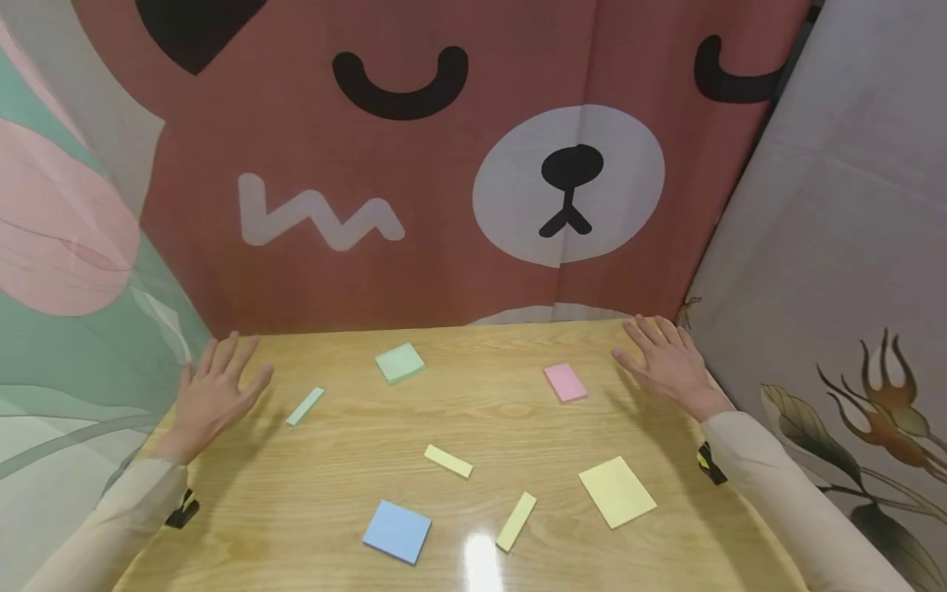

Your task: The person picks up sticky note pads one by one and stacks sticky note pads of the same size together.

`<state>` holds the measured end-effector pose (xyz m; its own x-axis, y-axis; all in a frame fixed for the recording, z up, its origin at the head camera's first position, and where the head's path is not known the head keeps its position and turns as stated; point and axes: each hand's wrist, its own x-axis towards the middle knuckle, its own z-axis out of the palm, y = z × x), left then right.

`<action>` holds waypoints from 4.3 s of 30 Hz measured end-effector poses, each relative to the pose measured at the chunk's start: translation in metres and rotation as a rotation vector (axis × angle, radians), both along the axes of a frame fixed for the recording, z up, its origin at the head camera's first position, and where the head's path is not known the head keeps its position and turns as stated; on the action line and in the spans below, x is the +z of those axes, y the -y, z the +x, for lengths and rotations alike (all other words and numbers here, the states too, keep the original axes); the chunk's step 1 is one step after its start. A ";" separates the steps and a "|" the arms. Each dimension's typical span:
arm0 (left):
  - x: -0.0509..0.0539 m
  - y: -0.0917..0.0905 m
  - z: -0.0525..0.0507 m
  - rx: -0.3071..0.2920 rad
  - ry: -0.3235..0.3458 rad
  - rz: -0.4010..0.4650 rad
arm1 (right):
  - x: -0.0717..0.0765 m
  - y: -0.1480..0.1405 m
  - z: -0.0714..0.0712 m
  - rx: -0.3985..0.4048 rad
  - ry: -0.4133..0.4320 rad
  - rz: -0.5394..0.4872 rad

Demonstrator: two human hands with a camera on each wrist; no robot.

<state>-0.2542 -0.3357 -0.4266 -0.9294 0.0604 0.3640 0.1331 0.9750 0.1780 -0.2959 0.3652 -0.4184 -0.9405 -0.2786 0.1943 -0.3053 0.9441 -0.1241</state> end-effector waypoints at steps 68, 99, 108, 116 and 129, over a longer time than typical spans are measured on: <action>-0.011 -0.019 0.027 -0.025 -0.078 -0.024 | -0.011 0.035 0.001 0.125 -0.161 0.024; -0.021 -0.033 0.038 -0.044 -0.090 -0.027 | -0.021 0.047 0.001 0.267 -0.134 0.002; -0.021 -0.037 0.043 -0.048 -0.127 -0.019 | -0.026 0.052 -0.001 0.290 -0.115 -0.002; -0.023 -0.042 0.046 -0.051 -0.063 -0.021 | -0.026 0.056 0.000 0.325 -0.124 -0.033; -0.024 -0.051 0.053 -0.085 -0.048 0.000 | -0.034 0.058 0.000 0.404 -0.142 -0.029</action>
<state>-0.2011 -0.2849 -0.4507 -0.9027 0.1380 0.4075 0.2233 0.9599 0.1695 -0.2963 0.3074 -0.4521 -0.7204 -0.6115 0.3272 -0.6657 0.7420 -0.0793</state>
